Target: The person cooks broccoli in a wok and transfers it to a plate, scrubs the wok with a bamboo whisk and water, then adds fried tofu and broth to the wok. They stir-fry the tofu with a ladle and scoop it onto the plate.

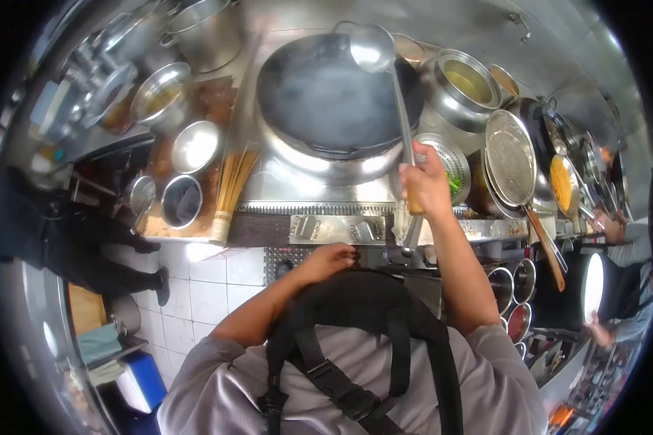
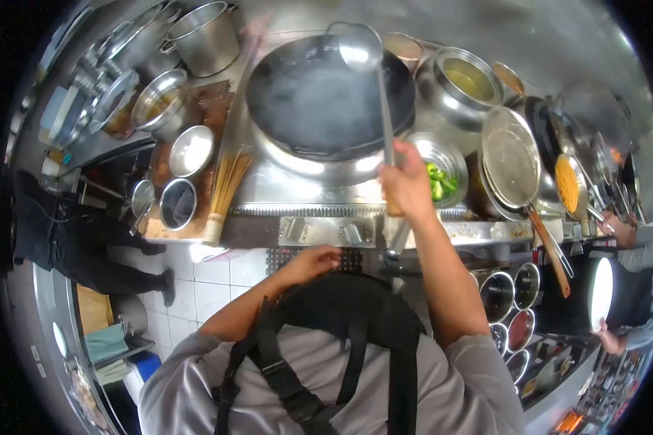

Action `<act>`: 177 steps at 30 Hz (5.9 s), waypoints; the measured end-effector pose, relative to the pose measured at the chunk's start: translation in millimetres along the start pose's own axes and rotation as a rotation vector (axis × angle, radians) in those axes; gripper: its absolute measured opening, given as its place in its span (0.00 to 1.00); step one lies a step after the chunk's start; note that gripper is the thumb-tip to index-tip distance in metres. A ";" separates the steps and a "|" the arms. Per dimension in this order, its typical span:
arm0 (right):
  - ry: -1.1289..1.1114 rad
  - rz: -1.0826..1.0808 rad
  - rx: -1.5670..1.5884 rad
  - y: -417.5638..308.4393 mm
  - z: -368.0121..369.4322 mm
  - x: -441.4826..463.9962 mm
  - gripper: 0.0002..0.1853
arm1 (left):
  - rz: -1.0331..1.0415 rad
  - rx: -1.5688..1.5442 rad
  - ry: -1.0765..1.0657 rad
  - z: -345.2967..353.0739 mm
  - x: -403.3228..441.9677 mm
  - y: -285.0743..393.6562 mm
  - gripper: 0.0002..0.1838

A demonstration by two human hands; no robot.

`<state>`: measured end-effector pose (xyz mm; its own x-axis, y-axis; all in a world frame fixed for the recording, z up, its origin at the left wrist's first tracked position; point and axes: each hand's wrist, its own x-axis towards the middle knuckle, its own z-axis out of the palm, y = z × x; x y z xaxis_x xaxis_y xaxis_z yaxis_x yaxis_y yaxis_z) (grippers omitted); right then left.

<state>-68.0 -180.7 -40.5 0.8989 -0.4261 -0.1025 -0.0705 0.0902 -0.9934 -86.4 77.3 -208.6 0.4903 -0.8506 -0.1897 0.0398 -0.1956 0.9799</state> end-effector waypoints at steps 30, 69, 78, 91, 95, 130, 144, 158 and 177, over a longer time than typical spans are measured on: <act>-0.572 0.730 0.460 29.5 230.8 -43.6 0.20 | 0.004 -0.691 1.059 -356.5 -115.0 -7.7 0.22; -0.062 0.150 -0.119 6.9 7.7 65.3 0.28 | 0.115 0.608 -0.094 91.6 77.7 -79.6 0.27; -0.130 0.073 -0.411 -25.3 -65.8 -21.1 0.28 | 0.021 0.726 -0.467 173.7 107.4 -140.2 0.36; 0.227 -0.066 -0.413 31.3 -132.0 -164.7 0.32 | -0.221 -0.197 -0.464 150.0 121.1 -43.3 0.33; 0.317 0.191 -0.228 29.2 -147.7 -230.0 0.32 | -0.515 -1.501 -0.274 79.7 74.4 71.1 0.33; 0.363 -0.230 -0.316 40.8 -31.5 -145.7 0.35 | 0.356 0.229 0.786 -126.8 10.0 203.0 0.39; 0.272 -0.075 -0.484 102.6 -101.1 -218.4 0.37 | -0.363 -0.891 0.163 57.6 78.4 179.3 0.36; 0.156 0.360 -0.235 127.0 -94.4 -202.9 0.38 | -0.261 0.140 0.276 -45.9 -0.6 110.2 0.26; -0.256 -0.473 -0.552 48.4 81.8 -121.4 0.29 | -0.612 0.765 1.069 -329.7 -135.0 -19.1 0.35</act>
<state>-145.2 -51.0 -72.0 0.9545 -0.0801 0.2872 0.2004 -0.5409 -0.8169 133.7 356.8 -181.2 0.9837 0.1570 -0.0872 0.1793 -0.8863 0.4270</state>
